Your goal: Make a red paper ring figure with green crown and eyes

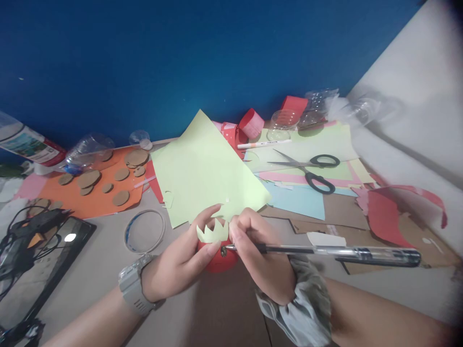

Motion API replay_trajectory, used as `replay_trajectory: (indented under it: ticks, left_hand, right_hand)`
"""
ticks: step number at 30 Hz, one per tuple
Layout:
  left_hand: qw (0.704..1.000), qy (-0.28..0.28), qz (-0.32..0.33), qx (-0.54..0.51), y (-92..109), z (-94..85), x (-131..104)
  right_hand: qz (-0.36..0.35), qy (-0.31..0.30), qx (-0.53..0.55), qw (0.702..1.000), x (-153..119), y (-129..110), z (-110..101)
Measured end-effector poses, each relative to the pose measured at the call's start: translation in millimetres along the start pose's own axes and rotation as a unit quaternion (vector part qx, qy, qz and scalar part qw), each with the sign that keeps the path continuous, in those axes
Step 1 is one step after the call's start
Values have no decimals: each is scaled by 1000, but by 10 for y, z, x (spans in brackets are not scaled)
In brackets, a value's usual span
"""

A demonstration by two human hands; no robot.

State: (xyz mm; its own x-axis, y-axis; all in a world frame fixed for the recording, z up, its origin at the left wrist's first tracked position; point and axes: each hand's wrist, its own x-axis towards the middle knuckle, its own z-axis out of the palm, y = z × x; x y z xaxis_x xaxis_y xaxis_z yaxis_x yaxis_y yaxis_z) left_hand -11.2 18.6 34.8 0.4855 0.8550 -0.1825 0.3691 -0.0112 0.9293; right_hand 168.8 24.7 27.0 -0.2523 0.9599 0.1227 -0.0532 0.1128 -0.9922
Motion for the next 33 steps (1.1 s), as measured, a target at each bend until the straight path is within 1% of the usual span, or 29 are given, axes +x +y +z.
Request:
replay_trajectory:
  ticks: [3, 8, 12, 17, 22, 26, 28, 30, 33]
  left_hand:
    - [1000, -1, -4, -1, 8, 1, 6]
    - [1000, -1, 1, -2, 7, 2, 11]
    - [1000, 7, 0, 14, 11, 0, 7]
    - [1000, -2, 4, 9, 8, -4, -1]
    - [1000, -2, 8, 8, 9, -12, 2]
    - [1000, -3, 7, 4, -2, -13, -1]
    - [1000, 0, 9, 5, -5, -10, -2]
    - [1000, 3, 11, 9, -4, -6, 0]
    - [1000, 2, 17, 7, -4, -3, 5]
  right_hand:
    - [6, 8, -5, 1000, -1, -2, 6]
    - [-12, 0, -1, 1000, 5, -19, 17]
    - [-2, 5, -1, 1000, 1, -15, 7]
    - [-3, -16, -5, 1000, 3, -7, -5]
    - [14, 2, -1, 1000, 9, -10, -10]
    - [13, -28, 7, 999, 11, -14, -26]
    - [20, -18, 4, 1000, 10, -14, -28]
    - [15, -5, -6, 1000, 8, -14, -26]
    - [-6, -18, -3, 1000, 7, -16, -22]
